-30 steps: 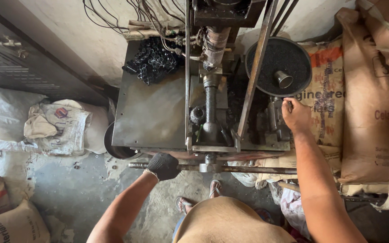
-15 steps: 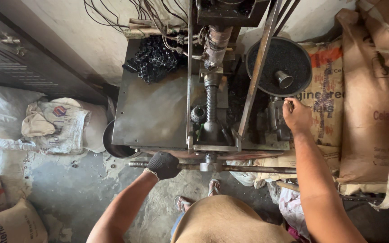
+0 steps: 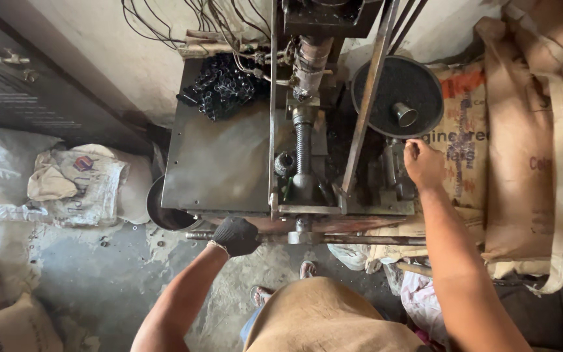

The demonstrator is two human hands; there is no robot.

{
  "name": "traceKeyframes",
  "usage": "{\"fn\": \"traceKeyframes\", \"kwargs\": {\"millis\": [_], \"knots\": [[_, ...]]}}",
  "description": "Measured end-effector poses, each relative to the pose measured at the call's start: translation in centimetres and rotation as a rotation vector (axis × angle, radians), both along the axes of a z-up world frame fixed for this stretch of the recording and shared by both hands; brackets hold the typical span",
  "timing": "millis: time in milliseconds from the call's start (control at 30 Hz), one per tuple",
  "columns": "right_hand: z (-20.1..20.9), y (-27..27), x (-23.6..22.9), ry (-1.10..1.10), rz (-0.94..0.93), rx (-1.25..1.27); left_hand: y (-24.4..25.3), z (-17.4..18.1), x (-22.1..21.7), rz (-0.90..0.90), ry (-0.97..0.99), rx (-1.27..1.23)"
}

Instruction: The person operates a manual press machine in a workshop. They place small metal components into a mold, pull a lever to activate the press, and then remove the formed parts, repeating this cycle continuously.

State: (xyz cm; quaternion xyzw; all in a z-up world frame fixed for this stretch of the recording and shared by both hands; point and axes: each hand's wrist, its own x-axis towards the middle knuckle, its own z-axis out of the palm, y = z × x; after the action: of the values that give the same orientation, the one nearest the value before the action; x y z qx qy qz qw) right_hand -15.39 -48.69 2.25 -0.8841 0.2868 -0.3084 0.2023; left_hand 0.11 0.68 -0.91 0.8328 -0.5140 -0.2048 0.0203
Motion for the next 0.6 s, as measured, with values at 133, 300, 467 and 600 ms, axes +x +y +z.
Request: {"fn": "traceKeyframes", "kwargs": {"millis": [133, 300, 467, 600], "knots": [[0.0, 0.0, -0.2, 0.005, -0.005, -0.032, -0.1, 0.0, -0.1, -0.012, -0.008, 0.003], [0.5, 0.2, -0.3, 0.032, -0.017, 0.016, -0.1, 0.5, -0.1, 0.008, 0.016, 0.024], [0.6, 0.5, -0.2, 0.006, -0.008, 0.074, 0.0, -0.3, 0.0, -0.014, -0.019, -0.039], [0.6, 0.5, -0.6, -0.043, -0.069, 0.144, 0.4, -1.3, 0.2, -0.003, 0.033, -0.154]]}}
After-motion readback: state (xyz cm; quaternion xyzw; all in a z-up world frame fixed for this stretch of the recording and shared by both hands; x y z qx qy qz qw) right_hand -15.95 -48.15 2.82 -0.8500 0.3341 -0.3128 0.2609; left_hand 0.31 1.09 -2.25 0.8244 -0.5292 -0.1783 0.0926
